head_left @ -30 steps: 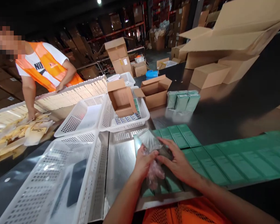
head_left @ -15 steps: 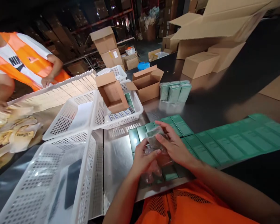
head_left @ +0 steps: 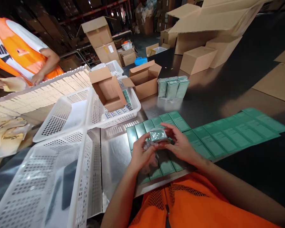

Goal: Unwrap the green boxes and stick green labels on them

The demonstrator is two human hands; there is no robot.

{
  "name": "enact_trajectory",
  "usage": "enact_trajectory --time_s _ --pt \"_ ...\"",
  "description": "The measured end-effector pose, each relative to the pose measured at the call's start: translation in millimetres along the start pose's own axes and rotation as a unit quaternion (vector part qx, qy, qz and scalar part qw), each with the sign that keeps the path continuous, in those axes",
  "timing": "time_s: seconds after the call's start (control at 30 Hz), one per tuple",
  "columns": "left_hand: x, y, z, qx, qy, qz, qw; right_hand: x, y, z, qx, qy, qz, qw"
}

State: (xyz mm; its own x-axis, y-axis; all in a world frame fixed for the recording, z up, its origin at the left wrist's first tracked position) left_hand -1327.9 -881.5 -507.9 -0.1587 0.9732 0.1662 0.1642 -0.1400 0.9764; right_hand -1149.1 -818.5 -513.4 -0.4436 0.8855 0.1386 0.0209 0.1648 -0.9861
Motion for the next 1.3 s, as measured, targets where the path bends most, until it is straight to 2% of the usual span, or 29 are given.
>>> enact_trajectory --time_s 0.1,0.27,0.33,0.5,0.57,0.63,0.7,0.77,0.87,0.93,1.07,1.2,1.3 --pt "1.2 -5.0 8.6 0.082 -0.033 -0.02 0.996 -2.0 5.7 -13.3 -0.08 0.012 0.004 0.997" --pt "1.2 -9.9 13.6 0.194 -0.046 -0.049 0.979 1.3 7.5 -25.6 -0.269 -0.087 -0.021 0.959" --pt "0.3 -11.3 13.4 0.202 -0.049 -0.037 0.977 2.9 0.0 -27.5 -0.262 -0.095 -0.035 0.96" --pt "-2.2 -13.4 11.1 0.166 -0.056 -0.032 0.984 11.0 -28.3 -26.4 -0.132 -0.095 -0.06 0.985" --pt "-2.3 -13.4 9.0 0.167 -0.067 -0.033 0.983 22.8 -34.8 -36.0 -0.059 -0.036 -0.057 0.996" --pt "-1.9 -12.1 6.0 0.171 -0.067 -0.025 0.983 41.4 -36.1 -58.1 -0.012 0.07 -0.059 0.996" --pt "-1.3 -8.8 1.9 0.17 -0.033 0.007 0.985 64.2 -32.2 -89.5 -0.039 0.161 -0.057 0.984" --pt "-1.3 -4.3 -2.5 0.147 0.012 0.049 0.988 86.1 -24.1 -121.9 -0.144 0.191 -0.014 0.971" --pt "-2.6 -0.3 -7.6 0.062 0.036 0.056 0.996 105.6 -7.0 -156.3 -0.315 0.167 0.089 0.93" --pt "-4.0 -1.0 -9.7 0.0 0.041 0.031 0.999 107.7 4.4 -164.3 -0.368 0.138 0.125 0.911" --pt "-4.5 -5.6 -13.0 -0.083 0.034 0.016 0.996 97.3 19.2 -159.0 -0.438 0.053 0.153 0.884" --pt "-1.0 -5.1 -16.4 -0.035 0.011 0.092 0.995 92.0 17.7 -155.0 -0.504 -0.013 0.153 0.85" --pt "1.6 -2.8 -16.2 0.0 0.027 0.114 0.993 101.1 5.9 -153.5 -0.551 -0.031 0.136 0.823"
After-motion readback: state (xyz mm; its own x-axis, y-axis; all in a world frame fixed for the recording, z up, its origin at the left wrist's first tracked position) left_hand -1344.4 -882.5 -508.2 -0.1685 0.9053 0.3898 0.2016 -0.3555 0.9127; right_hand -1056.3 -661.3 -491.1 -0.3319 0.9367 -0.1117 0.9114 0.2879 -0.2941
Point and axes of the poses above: each hand's wrist, its own x-axis towards the middle knuckle, its own z-axis out of the palm, y = z × x, the point moved 1 cm from there along x, towards the middle knuckle, and after that the axes turned 1 degree about z, right-handed, at the moved point
